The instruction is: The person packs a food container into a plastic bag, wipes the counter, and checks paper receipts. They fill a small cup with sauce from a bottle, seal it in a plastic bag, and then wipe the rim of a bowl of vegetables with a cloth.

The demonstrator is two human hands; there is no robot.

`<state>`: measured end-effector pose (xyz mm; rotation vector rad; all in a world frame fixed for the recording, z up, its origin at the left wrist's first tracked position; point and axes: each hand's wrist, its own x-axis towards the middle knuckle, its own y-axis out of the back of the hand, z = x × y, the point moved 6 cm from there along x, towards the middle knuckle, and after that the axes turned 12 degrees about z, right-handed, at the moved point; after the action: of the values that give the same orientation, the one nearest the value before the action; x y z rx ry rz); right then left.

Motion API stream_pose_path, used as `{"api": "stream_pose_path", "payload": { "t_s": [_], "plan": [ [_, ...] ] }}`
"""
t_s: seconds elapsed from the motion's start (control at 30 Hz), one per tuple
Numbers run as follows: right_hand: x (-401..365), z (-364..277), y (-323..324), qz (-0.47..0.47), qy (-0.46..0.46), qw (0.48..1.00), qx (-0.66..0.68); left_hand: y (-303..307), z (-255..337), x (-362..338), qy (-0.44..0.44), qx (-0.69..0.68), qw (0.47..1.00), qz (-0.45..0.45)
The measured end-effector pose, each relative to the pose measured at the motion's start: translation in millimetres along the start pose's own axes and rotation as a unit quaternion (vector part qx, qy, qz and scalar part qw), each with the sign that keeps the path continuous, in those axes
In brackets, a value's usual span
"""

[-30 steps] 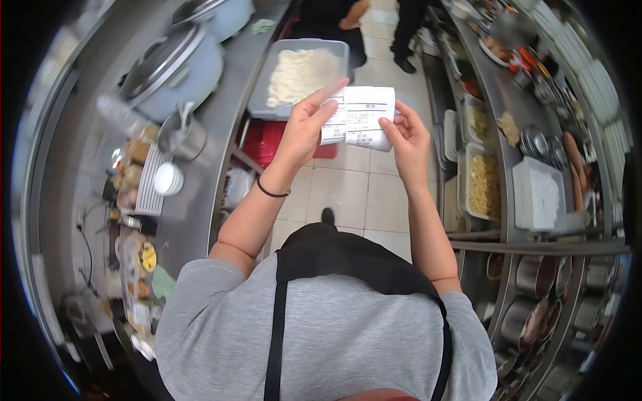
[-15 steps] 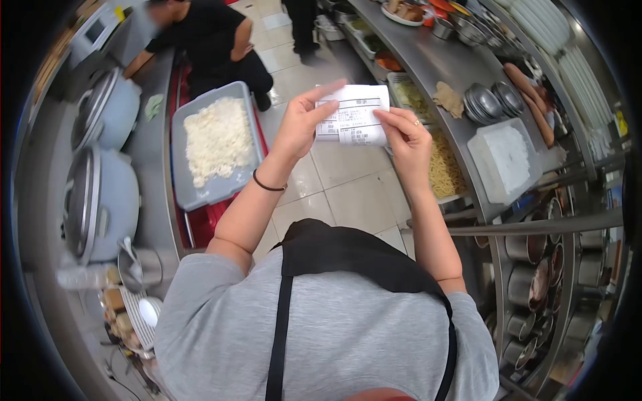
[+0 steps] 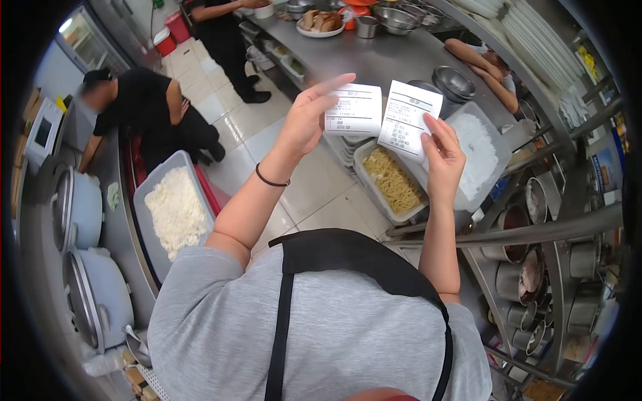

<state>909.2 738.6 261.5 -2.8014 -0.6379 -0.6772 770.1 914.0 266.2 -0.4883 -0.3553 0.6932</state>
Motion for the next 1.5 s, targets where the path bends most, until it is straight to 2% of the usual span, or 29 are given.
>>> {"api": "stream_pose_path", "payload": {
  "t_s": [0.33,0.53,0.73,0.93,1.03,1.13,1.23,1.3,1.37,1.4,1.43,1.5],
  "plan": [
    [78.2,23.1,65.2,0.048,0.015,0.999,-0.012,-85.9,-48.7,87.8,-0.003,0.013,0.999,-0.047],
    [95.8,32.0,111.3,0.118,0.022,0.991,-0.055,-128.4,-85.2,128.6,0.057,-0.002,0.993,-0.102],
    [101.4,33.0,147.4,0.19,0.054,0.975,-0.105,-159.1,-110.9,161.9,0.081,-0.007,0.985,-0.154],
    [112.5,25.9,159.9,0.258,0.046,0.954,-0.145,-190.1,-124.1,195.9,0.118,-0.035,0.967,-0.224],
    [123.6,24.0,154.1,0.273,0.053,0.95,-0.138,-191.5,-126.6,208.2,0.111,-0.025,0.966,-0.234],
    [143.2,20.3,140.8,0.268,0.062,0.946,-0.17,-180.2,-126.7,224.1,0.116,0.004,0.972,-0.205],
    [187.7,3.9,127.2,0.246,0.154,0.941,-0.177,-163.2,-126.3,245.6,0.096,-0.008,0.972,-0.215],
    [227.3,-36.6,118.3,0.251,0.21,0.921,-0.21,-147.7,-128.0,258.2,0.106,-0.002,0.973,-0.203],
    [265.8,-97.8,106.9,0.274,0.334,0.859,-0.276,-137.8,-126.0,269.1,0.105,-0.008,0.973,-0.205],
    [285.8,-121.6,106.3,0.286,0.365,0.855,-0.233,-132.3,-126.3,274.4,0.11,-0.006,0.974,-0.199],
    [305.9,-141.2,107.7,0.296,0.393,0.85,-0.189,-126.7,-127.6,279.3,0.117,-0.004,0.974,-0.192],
    [345.1,-160.7,112.0,0.302,0.391,0.845,-0.204,-119.1,-127.1,286.4,0.118,-0.012,0.974,-0.193]
  ]
}}
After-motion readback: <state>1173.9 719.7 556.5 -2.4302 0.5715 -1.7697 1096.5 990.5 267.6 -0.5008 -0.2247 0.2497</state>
